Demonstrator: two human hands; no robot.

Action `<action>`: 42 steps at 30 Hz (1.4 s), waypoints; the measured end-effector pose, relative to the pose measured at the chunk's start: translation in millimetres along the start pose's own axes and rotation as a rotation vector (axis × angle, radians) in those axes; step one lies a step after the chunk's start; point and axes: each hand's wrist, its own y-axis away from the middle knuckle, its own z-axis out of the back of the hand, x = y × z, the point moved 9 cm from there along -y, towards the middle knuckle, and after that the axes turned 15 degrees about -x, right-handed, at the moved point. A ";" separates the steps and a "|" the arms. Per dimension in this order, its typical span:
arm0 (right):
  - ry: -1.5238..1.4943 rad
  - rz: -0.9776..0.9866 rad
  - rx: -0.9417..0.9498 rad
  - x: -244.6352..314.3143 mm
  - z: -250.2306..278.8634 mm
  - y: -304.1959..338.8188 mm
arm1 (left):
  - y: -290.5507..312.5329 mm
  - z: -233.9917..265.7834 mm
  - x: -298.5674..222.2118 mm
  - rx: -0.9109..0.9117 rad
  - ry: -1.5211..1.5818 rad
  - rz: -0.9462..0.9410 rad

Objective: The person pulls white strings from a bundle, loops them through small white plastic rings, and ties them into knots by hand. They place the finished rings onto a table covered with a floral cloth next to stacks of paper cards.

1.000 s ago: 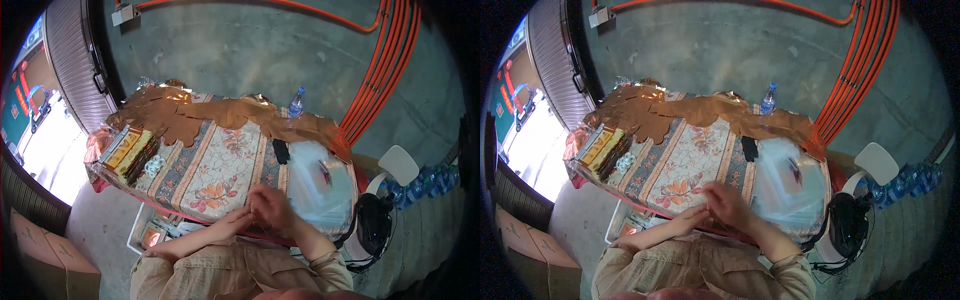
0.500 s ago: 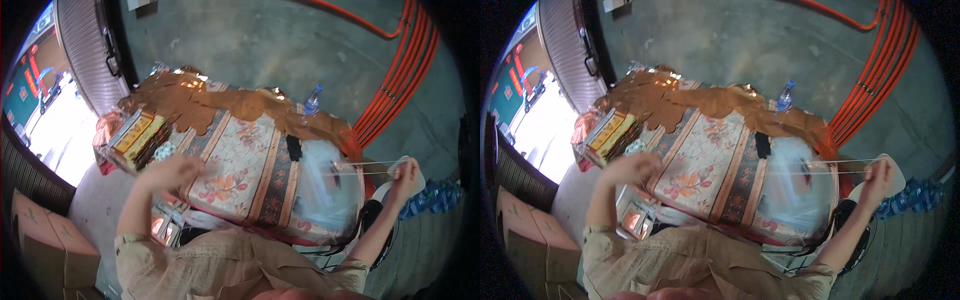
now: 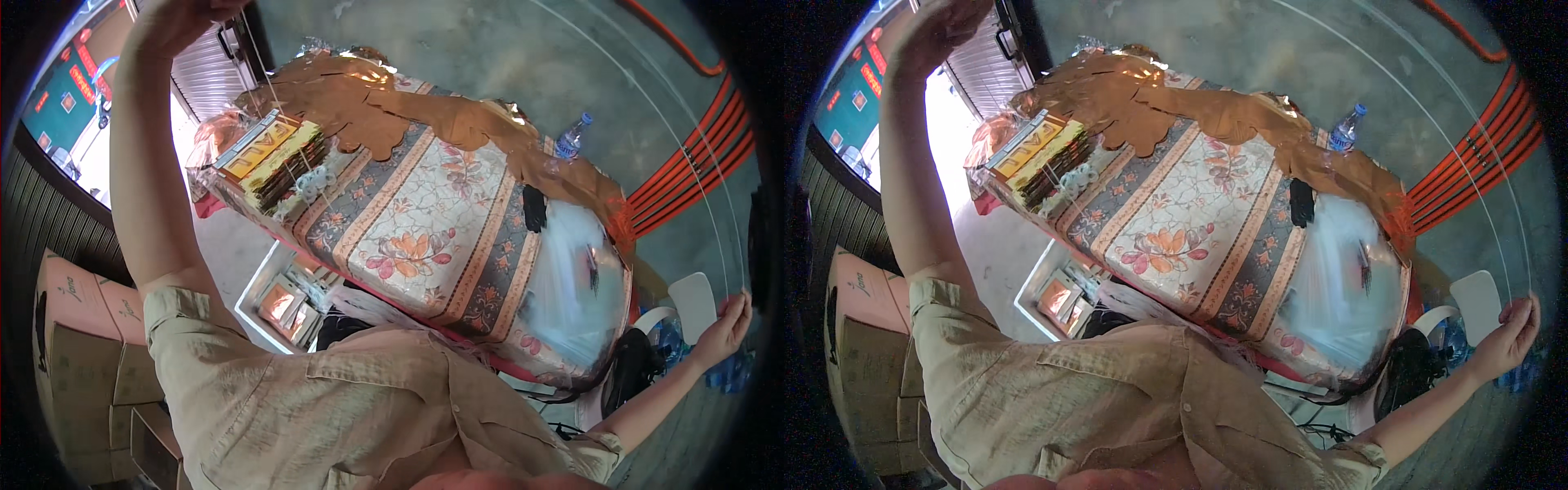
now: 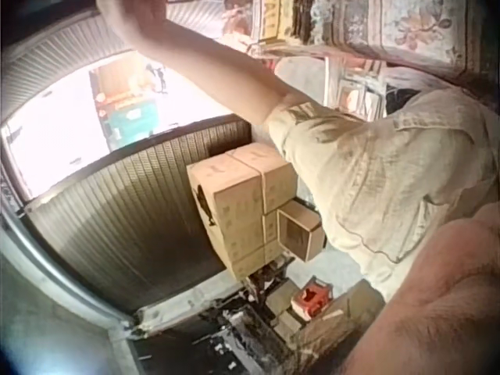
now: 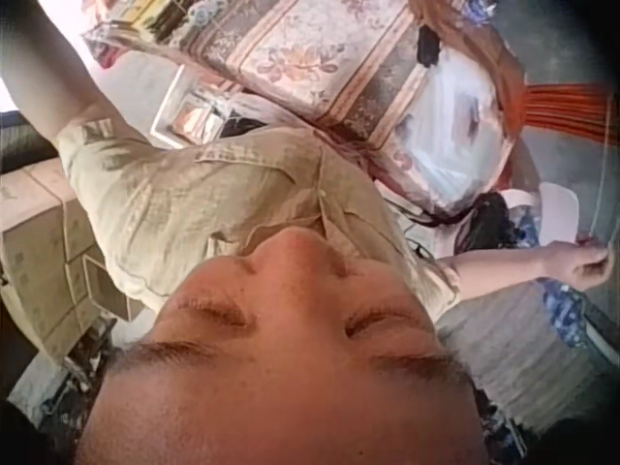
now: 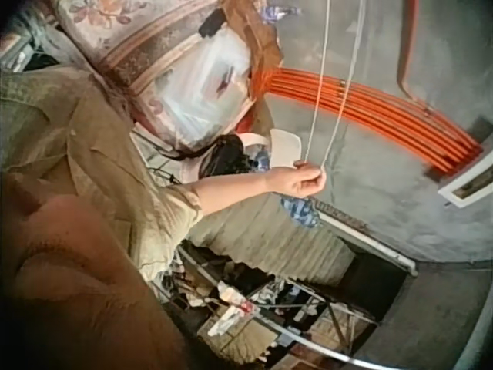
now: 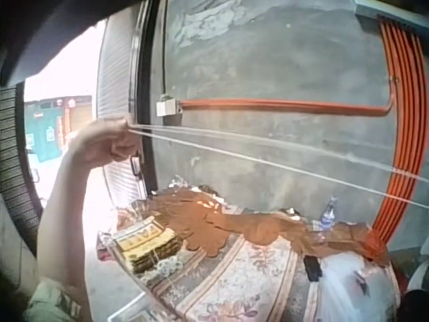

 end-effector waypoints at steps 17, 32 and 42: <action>-0.660 -0.882 1.396 61.3 -82.3 259.2 | 139.2 -8.9 -42.1 -1.334 -0.273 -0.501; -0.527 -0.481 1.219 138.0 -172.2 333.4 | 98.6 -1.8 358.7 -0.866 -1.062 0.647; -0.616 -0.713 1.288 122.0 -163.5 358.7 | 85.8 0.5 390.0 -0.803 -0.964 0.744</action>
